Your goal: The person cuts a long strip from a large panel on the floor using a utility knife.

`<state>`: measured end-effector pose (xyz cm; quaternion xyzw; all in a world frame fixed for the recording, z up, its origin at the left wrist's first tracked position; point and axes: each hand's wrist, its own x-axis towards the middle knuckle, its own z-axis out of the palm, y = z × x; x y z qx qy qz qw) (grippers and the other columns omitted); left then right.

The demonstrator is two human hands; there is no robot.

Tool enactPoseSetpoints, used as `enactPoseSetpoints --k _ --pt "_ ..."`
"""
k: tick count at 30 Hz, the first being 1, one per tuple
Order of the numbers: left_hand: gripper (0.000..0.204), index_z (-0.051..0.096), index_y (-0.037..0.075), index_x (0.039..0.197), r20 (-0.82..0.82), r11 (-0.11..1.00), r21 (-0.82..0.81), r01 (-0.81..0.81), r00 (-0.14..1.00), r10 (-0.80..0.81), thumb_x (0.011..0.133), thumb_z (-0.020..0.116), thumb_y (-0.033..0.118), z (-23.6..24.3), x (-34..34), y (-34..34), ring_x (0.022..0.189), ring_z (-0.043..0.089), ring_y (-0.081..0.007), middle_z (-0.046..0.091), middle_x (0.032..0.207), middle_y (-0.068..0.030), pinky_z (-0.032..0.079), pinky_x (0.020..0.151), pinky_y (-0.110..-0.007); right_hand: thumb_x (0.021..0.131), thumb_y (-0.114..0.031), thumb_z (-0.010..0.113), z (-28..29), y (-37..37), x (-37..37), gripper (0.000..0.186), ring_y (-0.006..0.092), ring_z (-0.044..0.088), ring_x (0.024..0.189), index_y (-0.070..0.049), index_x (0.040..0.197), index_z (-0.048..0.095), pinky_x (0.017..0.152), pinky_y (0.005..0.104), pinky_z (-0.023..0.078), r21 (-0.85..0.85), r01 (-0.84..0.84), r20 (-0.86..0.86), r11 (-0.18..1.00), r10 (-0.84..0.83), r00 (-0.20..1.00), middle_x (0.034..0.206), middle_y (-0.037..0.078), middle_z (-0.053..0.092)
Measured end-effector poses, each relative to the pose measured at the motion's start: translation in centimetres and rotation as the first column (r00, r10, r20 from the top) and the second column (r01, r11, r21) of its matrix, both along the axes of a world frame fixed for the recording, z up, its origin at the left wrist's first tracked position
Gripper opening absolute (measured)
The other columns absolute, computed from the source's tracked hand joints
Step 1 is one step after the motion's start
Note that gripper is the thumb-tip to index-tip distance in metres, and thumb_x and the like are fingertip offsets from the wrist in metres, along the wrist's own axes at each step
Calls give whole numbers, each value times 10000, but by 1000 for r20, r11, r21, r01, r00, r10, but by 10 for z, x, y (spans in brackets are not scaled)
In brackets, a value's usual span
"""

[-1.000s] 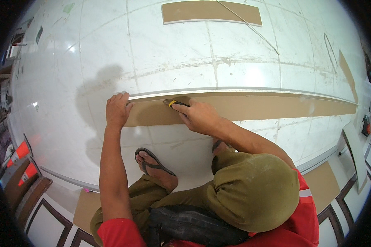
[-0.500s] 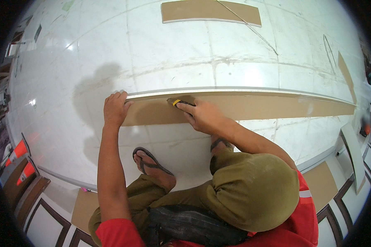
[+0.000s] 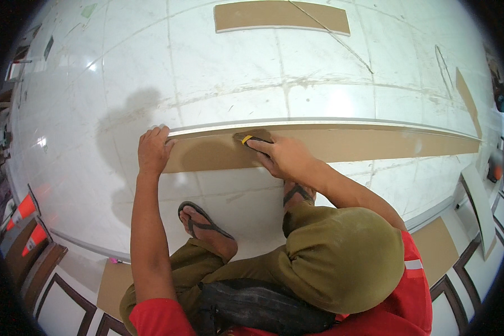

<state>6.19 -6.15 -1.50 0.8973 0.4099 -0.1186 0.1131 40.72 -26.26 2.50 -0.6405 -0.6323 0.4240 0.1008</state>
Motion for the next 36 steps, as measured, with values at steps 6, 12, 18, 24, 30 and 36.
enactPoseSetpoints --k 6,12,18,24,30,36 --pt "282 656 85 1097 -29 999 -17 -50 998 49 920 791 258 4 0 -2 1078 657 -355 696 1066 -117 495 946 -500 1002 -219 705 7 -8 13 413 428 714 867 -194 1413 716 776 525 582 16 48 -6 999 -48 999 975 199 720" --pt "282 652 78 1081 -36 997 -48 -54 998 53 919 791 263 2 4 2 1060 654 -359 690 1039 -122 490 946 -507 1006 -184 711 22 -30 84 420 368 708 831 -153 1425 718 770 468 564 -39 4 41 999 -2 999 980 220 740" --pt "335 697 65 1097 -80 979 -193 -63 996 48 917 805 327 10 12 30 1111 672 -362 732 1103 -132 498 984 -516 1021 -228 766 47 -82 118 459 189 696 917 -77 1450 701 879 357 568 -244 433 -274 867 -490 827 1042 146 790" --pt "460 724 73 1236 -52 973 -189 -130 991 122 908 837 375 16 17 77 1206 674 -392 743 1220 -196 528 1025 -524 1068 -281 733 17 -117 79 346 66 536 709 6 1260 737 631 257 435 -517 651 -349 556 -831 432 824 -16 651" --pt "461 710 103 1295 88 990 -24 -138 986 140 900 848 298 11 39 103 1174 676 -359 737 1198 -147 536 1019 -499 1157 -294 560 3 -113 37 320 83 592 681 -17 1090 704 604 263 450 -517 692 -452 504 -847 280 815 10 670" --pt "422 666 141 1301 208 993 77 -89 976 71 935 818 285 62 27 131 1135 677 -355 728 1143 -128 559 949 -485 1114 -247 653 -5 -108 42 242 75 609 723 -16 1165 707 632 255 474 -446 734 -380 513 -850 364 831 7 675"
